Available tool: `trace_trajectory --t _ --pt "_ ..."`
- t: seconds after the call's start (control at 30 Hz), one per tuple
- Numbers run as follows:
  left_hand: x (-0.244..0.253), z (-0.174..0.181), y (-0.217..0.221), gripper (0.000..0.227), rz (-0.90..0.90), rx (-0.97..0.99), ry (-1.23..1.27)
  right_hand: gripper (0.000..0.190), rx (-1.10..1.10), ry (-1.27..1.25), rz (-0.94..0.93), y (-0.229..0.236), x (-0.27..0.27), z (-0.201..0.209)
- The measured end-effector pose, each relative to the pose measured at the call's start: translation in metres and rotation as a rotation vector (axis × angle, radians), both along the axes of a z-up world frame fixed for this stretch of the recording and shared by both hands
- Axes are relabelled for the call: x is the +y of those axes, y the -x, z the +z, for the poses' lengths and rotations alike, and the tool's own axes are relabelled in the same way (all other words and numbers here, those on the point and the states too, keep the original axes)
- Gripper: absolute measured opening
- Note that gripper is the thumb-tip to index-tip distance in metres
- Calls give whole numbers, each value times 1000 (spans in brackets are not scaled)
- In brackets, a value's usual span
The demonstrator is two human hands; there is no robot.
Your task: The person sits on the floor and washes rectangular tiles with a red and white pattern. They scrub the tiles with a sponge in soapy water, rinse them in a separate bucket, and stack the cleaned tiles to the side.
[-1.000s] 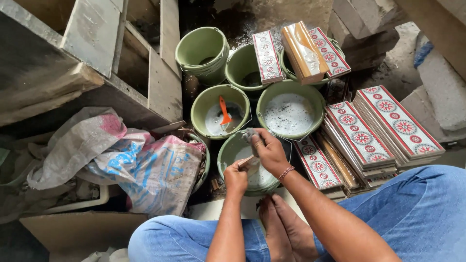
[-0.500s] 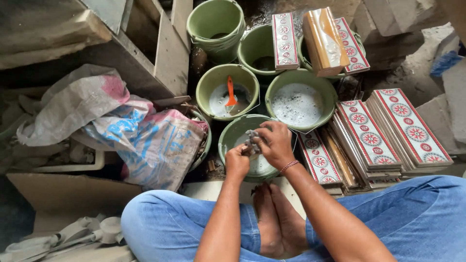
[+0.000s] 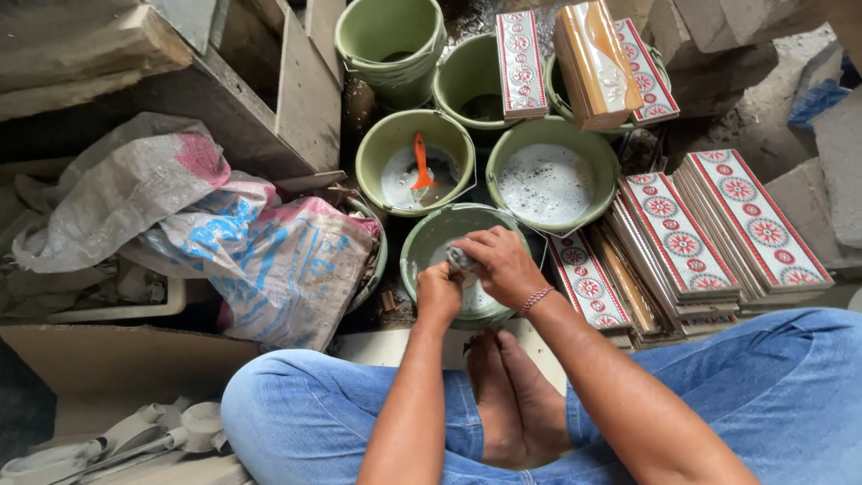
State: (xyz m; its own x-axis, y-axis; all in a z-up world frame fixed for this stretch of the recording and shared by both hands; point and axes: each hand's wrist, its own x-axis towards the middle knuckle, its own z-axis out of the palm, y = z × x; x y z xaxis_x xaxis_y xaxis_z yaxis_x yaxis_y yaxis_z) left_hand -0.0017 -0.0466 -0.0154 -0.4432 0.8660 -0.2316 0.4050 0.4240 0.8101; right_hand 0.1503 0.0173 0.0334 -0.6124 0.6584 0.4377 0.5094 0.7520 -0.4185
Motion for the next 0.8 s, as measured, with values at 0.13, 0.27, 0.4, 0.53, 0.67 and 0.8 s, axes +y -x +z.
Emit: trace_trajectory --t 0.13,0.27,0.4,0.53,0.67,0.8 --pt "4 -15 5 14 17 57 67 35 54 -138 6 10 -13 -7" --pt "6 27 -1 20 55 -38 41 22 30 -285 -105 -10 3 -22" --pt "11 20 0 20 54 -34 34 41 -22 -158 -301 -36 14 -29" --pt "18 -27 5 17 40 -23 78 29 135 -192 -177 5 -14 7" --pt "14 -12 4 14 87 60 119 23 49 -335 -170 12 -22 -2" --pt "9 19 -3 14 -37 33 -25 26 44 -282 -273 -4 -5 -12"
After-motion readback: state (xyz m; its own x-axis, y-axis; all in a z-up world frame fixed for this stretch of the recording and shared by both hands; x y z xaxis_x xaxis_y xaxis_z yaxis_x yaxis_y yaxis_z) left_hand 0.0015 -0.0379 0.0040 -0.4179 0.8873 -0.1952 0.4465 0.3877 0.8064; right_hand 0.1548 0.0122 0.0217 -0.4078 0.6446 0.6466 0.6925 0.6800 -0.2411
